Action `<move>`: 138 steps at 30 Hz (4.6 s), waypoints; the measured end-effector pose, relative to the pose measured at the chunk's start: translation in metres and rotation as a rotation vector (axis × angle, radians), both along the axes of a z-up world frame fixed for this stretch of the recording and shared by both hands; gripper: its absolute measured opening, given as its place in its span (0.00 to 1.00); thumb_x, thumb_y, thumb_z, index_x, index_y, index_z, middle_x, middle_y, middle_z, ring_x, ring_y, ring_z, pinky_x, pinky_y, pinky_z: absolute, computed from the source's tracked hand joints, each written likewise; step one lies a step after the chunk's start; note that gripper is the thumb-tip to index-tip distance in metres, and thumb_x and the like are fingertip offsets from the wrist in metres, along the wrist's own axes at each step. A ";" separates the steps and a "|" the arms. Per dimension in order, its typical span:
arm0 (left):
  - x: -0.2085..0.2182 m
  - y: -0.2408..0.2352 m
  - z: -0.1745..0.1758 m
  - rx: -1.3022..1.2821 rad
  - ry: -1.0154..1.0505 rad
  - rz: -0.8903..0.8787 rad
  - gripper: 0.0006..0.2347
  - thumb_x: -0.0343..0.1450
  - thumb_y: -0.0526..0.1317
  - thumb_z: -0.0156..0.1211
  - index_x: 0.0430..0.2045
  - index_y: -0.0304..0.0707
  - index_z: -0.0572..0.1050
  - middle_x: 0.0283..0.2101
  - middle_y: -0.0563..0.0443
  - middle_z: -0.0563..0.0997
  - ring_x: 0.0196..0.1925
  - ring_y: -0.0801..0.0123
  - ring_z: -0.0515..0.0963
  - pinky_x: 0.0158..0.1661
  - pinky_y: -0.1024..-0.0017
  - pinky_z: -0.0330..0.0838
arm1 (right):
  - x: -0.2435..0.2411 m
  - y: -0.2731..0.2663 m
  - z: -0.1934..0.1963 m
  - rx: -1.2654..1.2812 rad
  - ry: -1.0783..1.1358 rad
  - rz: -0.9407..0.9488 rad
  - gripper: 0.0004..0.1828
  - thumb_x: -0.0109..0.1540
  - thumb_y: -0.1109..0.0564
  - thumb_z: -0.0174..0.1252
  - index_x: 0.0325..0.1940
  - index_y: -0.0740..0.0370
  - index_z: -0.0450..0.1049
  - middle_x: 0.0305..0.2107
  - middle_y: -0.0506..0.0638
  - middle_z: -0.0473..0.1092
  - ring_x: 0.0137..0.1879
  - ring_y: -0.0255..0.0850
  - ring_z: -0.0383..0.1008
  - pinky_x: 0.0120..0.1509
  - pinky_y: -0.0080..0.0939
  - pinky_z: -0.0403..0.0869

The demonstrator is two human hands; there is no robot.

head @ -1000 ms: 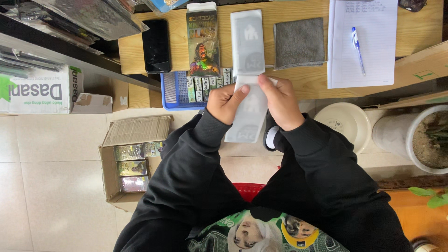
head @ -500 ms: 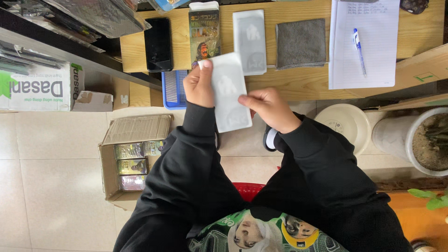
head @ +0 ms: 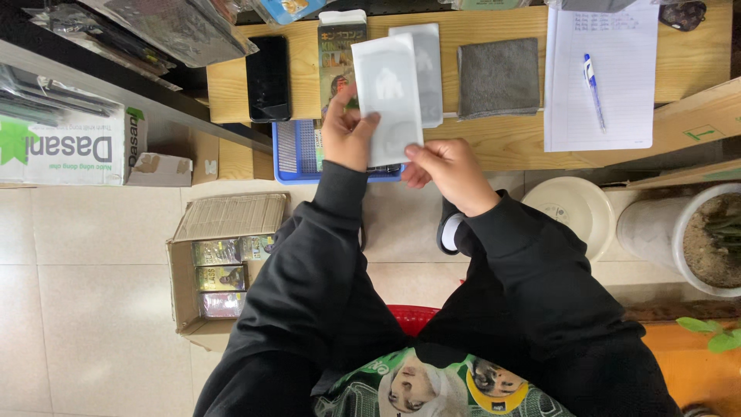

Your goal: The person repeatedly removes a black phone screen protector from its white packaging, wipes it with a white cloth, and places it back into the packaging. This cycle is performed multiple times on the same item.

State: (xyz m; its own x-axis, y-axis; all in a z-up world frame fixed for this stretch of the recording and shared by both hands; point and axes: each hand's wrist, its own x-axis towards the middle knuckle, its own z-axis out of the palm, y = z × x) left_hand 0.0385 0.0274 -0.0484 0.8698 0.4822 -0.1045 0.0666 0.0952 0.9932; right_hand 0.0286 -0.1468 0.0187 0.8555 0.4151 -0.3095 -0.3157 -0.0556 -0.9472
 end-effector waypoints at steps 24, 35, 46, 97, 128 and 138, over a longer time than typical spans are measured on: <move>0.043 0.058 -0.044 1.033 0.371 0.051 0.16 0.58 0.38 0.70 0.38 0.50 0.79 0.43 0.53 0.70 0.49 0.54 0.73 0.50 0.61 0.73 | -0.003 -0.001 -0.009 -0.627 -0.406 0.323 0.12 0.59 0.49 0.58 0.42 0.52 0.80 0.23 0.54 0.76 0.38 0.54 0.78 0.44 0.54 0.75; 0.038 0.049 -0.044 1.101 0.370 0.100 0.17 0.58 0.45 0.69 0.39 0.55 0.76 0.44 0.57 0.68 0.51 0.56 0.71 0.49 0.55 0.74 | 0.056 -0.015 -0.092 -0.744 -0.647 -0.293 0.21 0.56 0.45 0.68 0.39 0.64 0.73 0.23 0.55 0.72 0.36 0.55 0.76 0.42 0.54 0.74; 0.000 -0.029 -0.040 1.076 -0.078 -0.158 0.12 0.60 0.46 0.66 0.36 0.51 0.78 0.33 0.57 0.72 0.41 0.56 0.77 0.37 0.55 0.76 | 0.064 -0.004 -0.112 -0.535 -0.182 -0.397 0.26 0.54 0.40 0.69 0.35 0.67 0.72 0.16 0.51 0.71 0.20 0.40 0.75 0.22 0.36 0.76; -0.079 -0.022 0.054 -0.636 -0.216 -0.710 0.37 0.74 0.62 0.26 0.49 0.15 0.69 0.33 0.26 0.80 0.36 0.46 0.83 0.42 0.51 0.78 | -0.059 0.022 0.061 0.209 0.482 -0.056 0.12 0.57 0.59 0.65 0.30 0.72 0.71 0.16 0.65 0.72 0.22 0.48 0.77 0.28 0.45 0.79; -0.104 -0.072 0.050 -1.312 -0.048 -1.273 0.38 0.72 0.63 0.42 0.52 0.11 0.64 0.44 0.21 0.75 0.48 0.42 0.81 0.48 0.46 0.74 | -0.024 -0.043 -0.005 1.270 0.003 0.339 0.42 0.63 0.48 0.58 0.74 0.61 0.46 0.53 0.75 0.57 0.60 0.66 0.59 0.60 0.66 0.67; -0.114 -0.082 0.026 -1.269 -0.028 -1.345 0.31 0.75 0.56 0.43 0.50 0.10 0.64 0.44 0.19 0.73 0.46 0.40 0.81 0.42 0.43 0.75 | -0.010 -0.085 -0.037 1.228 0.113 -0.192 0.36 0.63 0.32 0.49 0.72 0.43 0.58 0.69 0.61 0.57 0.70 0.64 0.61 0.70 0.73 0.63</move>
State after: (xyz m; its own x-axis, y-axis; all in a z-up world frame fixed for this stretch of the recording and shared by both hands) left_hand -0.0757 -0.0547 -0.0226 0.5617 -0.7996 0.2126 0.7071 0.5973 0.3784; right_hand 0.0187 -0.2317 -0.0181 0.9282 0.3528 0.1183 -0.3035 0.9018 -0.3078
